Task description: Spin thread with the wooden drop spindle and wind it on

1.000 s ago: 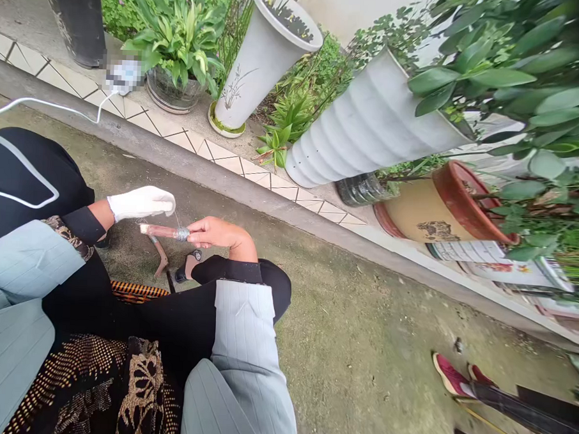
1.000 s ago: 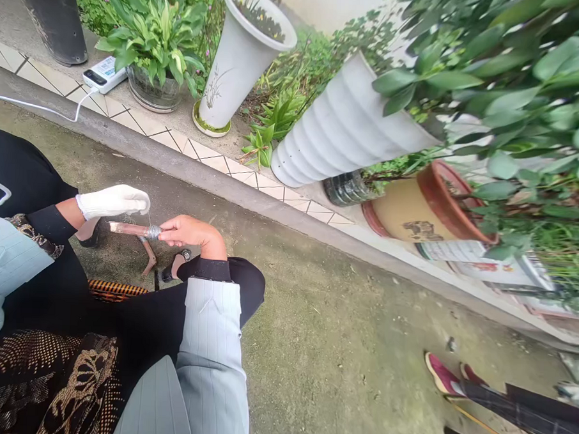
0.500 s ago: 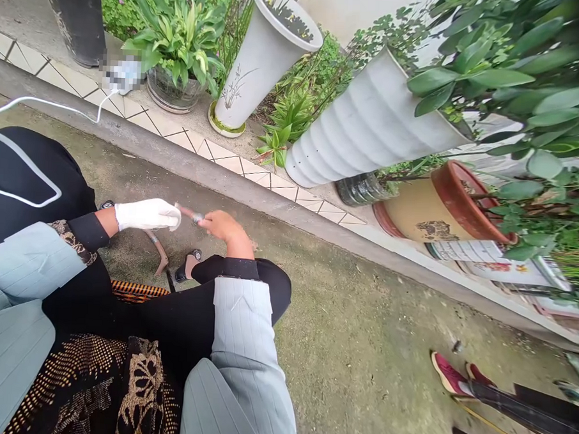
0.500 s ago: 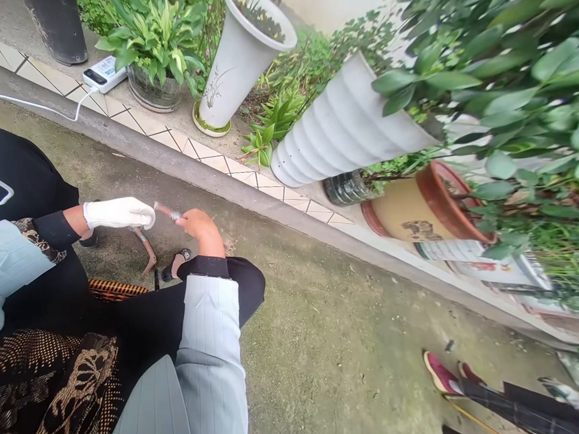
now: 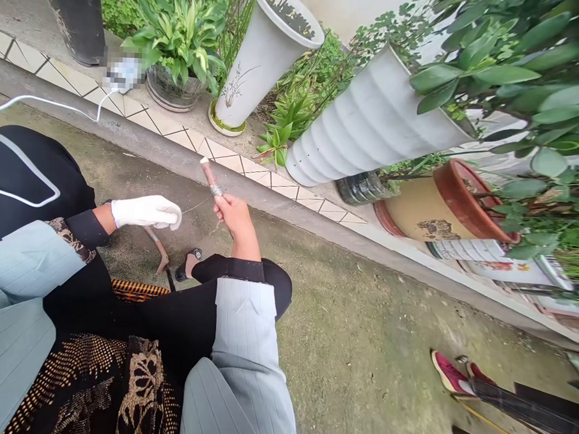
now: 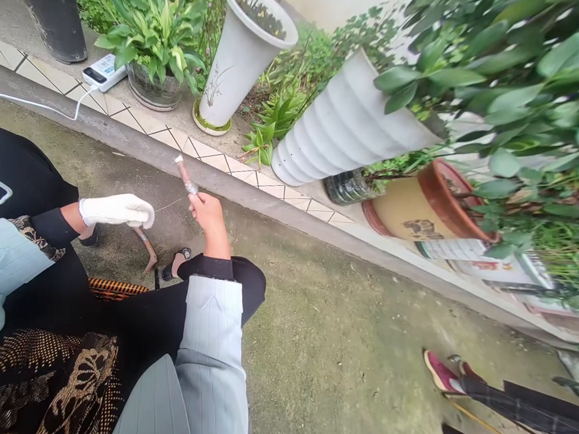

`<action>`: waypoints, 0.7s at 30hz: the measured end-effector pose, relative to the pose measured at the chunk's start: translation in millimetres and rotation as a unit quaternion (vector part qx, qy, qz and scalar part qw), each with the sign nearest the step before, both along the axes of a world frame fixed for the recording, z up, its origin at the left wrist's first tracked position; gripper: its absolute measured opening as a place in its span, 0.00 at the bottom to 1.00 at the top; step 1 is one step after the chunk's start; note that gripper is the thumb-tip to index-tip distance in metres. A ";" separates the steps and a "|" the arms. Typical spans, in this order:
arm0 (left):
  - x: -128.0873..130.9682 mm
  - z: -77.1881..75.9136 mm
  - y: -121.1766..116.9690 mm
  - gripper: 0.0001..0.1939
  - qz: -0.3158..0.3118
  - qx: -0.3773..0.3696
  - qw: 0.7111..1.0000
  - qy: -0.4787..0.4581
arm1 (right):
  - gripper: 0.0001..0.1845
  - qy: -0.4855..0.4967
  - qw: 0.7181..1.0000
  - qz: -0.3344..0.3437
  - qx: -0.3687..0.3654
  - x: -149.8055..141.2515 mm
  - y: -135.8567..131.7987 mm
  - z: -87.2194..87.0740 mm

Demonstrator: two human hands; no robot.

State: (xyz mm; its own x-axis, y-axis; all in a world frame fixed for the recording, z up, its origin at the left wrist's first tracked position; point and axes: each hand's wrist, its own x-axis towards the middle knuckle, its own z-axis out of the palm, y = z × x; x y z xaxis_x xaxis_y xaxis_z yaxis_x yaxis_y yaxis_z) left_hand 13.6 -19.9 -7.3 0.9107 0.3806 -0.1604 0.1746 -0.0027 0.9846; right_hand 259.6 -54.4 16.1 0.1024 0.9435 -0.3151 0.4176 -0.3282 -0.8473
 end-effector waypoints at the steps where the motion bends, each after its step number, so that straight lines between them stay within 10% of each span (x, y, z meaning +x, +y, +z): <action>1: 0.1 1.9 -0.5 0.19 -0.003 0.001 1.000 -0.003 | 0.14 -0.068 0.997 0.030 -0.034 -0.5 1.2 -3.0; 5: -2.2 7.3 1.6 0.18 0.006 0.042 0.999 0.006 | 0.11 -0.203 0.932 0.241 -0.182 -7.6 -1.2 -4.0; 10: -6.9 6.9 10.9 0.18 0.095 0.078 0.992 0.026 | 0.13 0.070 0.856 0.464 -0.217 -13.3 -15.3 14.2; 16: -2.9 1.2 7.4 0.19 0.041 0.055 0.997 0.023 | 0.22 0.182 0.976 0.078 0.089 -3.4 -14.3 21.0; 18: -1.4 1.5 4.1 0.19 -0.008 0.025 1.000 0.017 | 0.19 0.067 0.995 0.006 0.068 -0.6 -7.3 12.6; 21: -2.8 5.6 4.3 0.18 0.003 0.029 0.999 0.014 | 0.13 -0.141 0.986 0.071 -0.049 -0.2 -1.2 1.2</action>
State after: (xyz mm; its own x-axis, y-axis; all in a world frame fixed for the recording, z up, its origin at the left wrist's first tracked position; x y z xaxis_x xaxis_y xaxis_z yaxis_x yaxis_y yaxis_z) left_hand 10.8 -15.6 -1.7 0.9040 0.3948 -0.1641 0.2028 -0.0582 0.9775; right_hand 259.3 -55.6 17.3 0.0676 0.9211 -0.3833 0.6793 -0.3239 -0.6585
